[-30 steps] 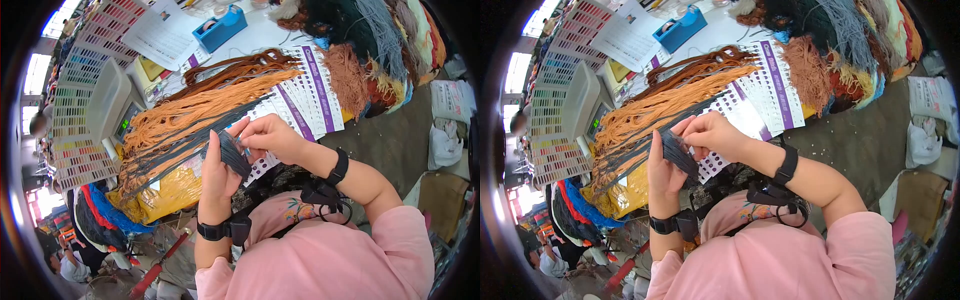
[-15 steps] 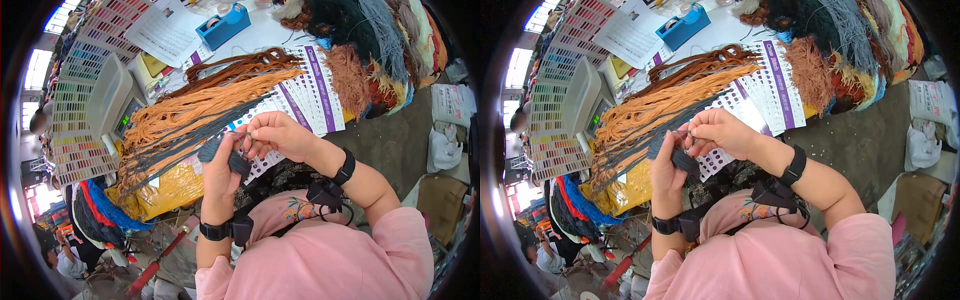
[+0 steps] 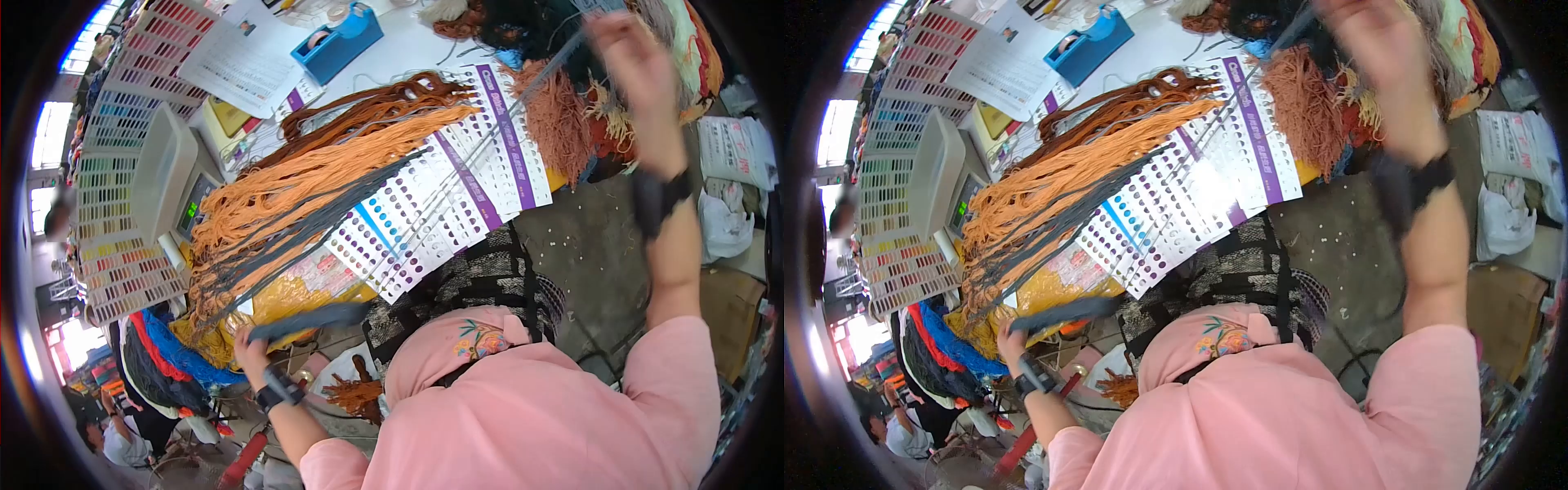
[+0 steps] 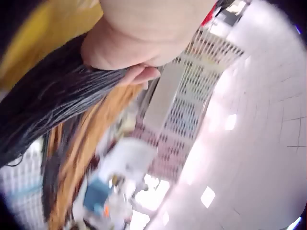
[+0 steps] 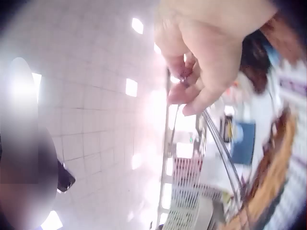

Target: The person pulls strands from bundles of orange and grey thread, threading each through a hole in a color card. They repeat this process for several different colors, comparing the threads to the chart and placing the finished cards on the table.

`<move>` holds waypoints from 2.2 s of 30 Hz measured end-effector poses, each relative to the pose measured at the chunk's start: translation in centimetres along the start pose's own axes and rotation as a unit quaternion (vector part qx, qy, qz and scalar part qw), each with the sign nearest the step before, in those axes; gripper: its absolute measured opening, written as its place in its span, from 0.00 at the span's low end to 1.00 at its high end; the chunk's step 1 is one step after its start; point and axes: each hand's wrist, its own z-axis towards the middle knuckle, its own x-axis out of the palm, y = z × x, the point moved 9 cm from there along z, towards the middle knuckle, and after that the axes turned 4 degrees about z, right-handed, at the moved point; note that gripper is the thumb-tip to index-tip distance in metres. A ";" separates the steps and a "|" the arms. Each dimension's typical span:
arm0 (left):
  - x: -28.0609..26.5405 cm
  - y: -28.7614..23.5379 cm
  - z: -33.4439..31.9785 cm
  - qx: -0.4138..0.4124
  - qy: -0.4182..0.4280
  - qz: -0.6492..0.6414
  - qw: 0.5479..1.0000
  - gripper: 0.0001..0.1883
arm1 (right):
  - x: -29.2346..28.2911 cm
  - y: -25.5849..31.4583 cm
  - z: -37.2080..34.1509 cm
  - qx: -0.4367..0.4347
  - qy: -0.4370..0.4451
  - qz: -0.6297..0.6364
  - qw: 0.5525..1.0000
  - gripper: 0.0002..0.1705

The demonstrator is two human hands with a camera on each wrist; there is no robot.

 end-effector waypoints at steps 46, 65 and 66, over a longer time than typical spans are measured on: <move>29.2 36.6 -21.6 -0.171 0.514 0.524 0.657 0.12 | 7.9 -15.6 -10.7 -0.126 0.171 -0.465 0.860 0.13; 20.0 12.2 -17.4 -0.088 0.312 0.343 0.882 0.18 | 9.0 -17.2 -11.1 -0.076 0.236 -0.545 0.801 0.27; 20.5 14.8 -19.7 -0.118 0.355 0.322 0.869 0.20 | 9.0 -16.7 -11.1 -0.074 0.219 -0.532 0.815 0.24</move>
